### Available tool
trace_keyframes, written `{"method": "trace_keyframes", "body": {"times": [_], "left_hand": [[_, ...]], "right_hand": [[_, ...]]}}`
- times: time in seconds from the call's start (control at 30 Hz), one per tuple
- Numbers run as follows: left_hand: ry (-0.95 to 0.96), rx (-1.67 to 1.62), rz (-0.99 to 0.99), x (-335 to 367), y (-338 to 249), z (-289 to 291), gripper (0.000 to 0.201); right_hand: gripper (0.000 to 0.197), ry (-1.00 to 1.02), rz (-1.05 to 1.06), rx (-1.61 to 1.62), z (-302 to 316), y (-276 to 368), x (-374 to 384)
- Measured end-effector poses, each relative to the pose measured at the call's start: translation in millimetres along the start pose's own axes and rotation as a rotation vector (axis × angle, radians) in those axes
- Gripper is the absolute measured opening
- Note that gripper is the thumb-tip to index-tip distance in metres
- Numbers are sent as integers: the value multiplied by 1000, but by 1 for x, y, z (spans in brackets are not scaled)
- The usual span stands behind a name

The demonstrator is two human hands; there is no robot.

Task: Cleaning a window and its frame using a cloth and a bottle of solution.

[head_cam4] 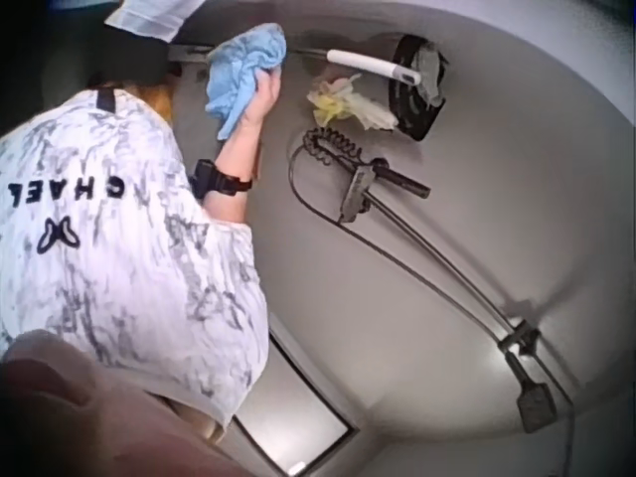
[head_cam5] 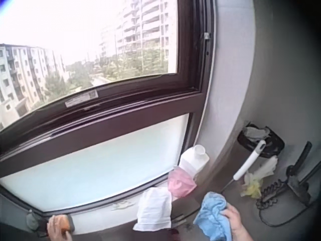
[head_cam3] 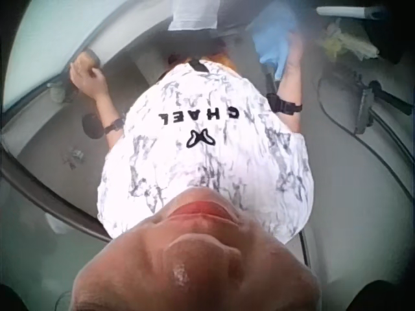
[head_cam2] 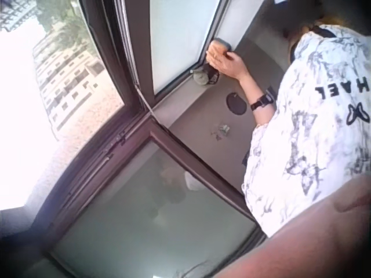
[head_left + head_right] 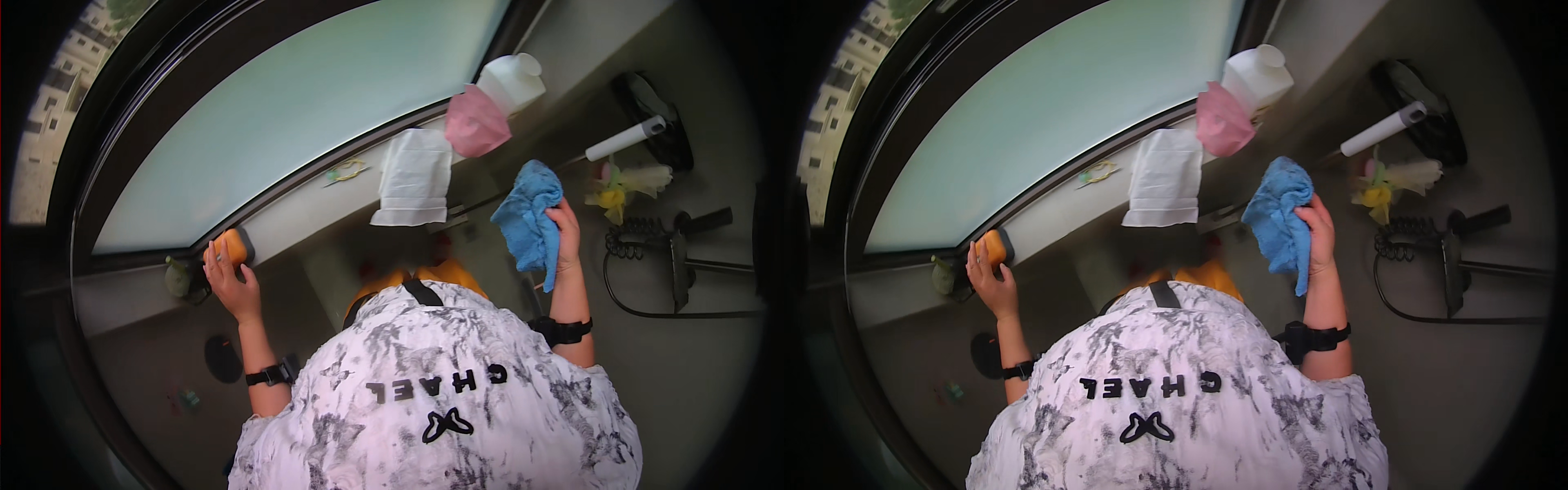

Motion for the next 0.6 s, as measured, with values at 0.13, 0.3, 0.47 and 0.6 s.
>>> {"method": "trace_keyframes", "body": {"times": [0.13,0.3,0.47,0.6], "left_hand": [[-13,-246,-70,33,-75,-13,56],[274,-794,-140,78,-197,-84,42],[463,-1057,-159,125,-309,-140,60],[469,-1165,-76,151,-338,-185,67]], "right_hand": [[54,-31,-55,70,14,-9,0],[52,-20,-115,117,24,-35,18],[55,52,-119,103,3,-43,37],[67,206,3,-182,-30,-17,46]]}}
Point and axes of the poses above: each hand's wrist, its own x-axis towards the middle knuckle, its own z-axis out of the back of the hand, y = z × x, the point moved 8 cm from there along x, towards the middle knuckle, and after that the axes turned 10 degrees about -x, right-handed, at the moved point
